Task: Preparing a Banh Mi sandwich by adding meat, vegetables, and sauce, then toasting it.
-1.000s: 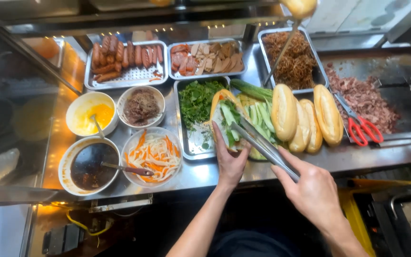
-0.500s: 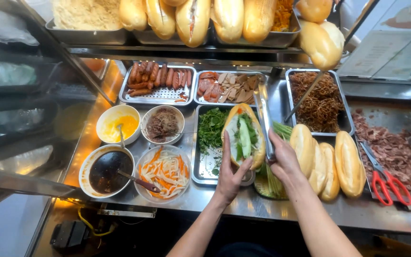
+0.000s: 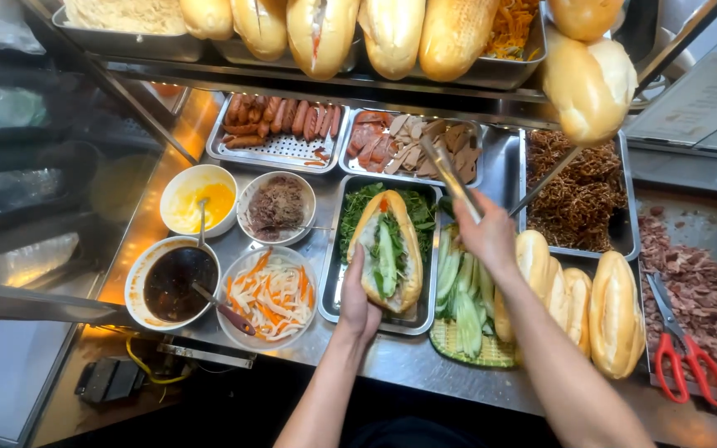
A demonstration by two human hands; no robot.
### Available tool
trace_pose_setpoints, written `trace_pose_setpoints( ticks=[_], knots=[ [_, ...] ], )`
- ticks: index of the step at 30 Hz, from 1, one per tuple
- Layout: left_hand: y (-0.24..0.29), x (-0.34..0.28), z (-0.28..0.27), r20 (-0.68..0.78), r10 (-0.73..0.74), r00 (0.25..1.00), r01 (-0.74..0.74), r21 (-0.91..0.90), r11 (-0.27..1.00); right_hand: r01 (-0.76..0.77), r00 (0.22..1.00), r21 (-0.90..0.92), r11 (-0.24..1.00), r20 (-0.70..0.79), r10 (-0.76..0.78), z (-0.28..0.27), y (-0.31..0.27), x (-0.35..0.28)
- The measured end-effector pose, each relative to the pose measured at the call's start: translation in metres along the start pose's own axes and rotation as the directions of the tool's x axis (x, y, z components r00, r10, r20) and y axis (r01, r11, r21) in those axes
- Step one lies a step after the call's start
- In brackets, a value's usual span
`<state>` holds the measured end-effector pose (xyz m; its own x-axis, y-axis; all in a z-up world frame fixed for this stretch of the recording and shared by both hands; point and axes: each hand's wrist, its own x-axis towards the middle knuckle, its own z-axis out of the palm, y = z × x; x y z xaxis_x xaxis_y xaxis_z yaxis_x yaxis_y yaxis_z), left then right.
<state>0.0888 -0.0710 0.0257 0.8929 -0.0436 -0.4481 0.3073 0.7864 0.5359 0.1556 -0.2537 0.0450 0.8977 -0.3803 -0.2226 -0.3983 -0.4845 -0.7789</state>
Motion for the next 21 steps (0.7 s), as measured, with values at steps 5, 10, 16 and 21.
trace_pose_setpoints(
  ticks=[5,10,16,21],
  knots=[
    [0.021,0.002,0.01,-0.036,-0.057,0.998,0.054,-0.061,0.997,0.012,0.999,-0.536,0.844,0.031,0.006,0.018,0.046,0.119],
    [0.032,0.025,-0.003,-0.01,-0.114,0.993,0.113,-0.031,0.993,0.026,0.999,-0.611,0.791,0.036,-0.005,0.011,0.024,0.117],
    [0.037,0.063,-0.011,0.015,-0.124,0.992,0.125,-0.05,0.991,0.152,0.988,-0.524,0.838,0.09,-0.123,-0.066,-0.056,0.003],
    [0.05,0.083,-0.004,-0.073,-0.134,0.988,0.146,0.2,0.969,0.021,0.966,-0.47,0.882,0.237,0.103,-0.096,-0.128,-0.061]
  ],
)
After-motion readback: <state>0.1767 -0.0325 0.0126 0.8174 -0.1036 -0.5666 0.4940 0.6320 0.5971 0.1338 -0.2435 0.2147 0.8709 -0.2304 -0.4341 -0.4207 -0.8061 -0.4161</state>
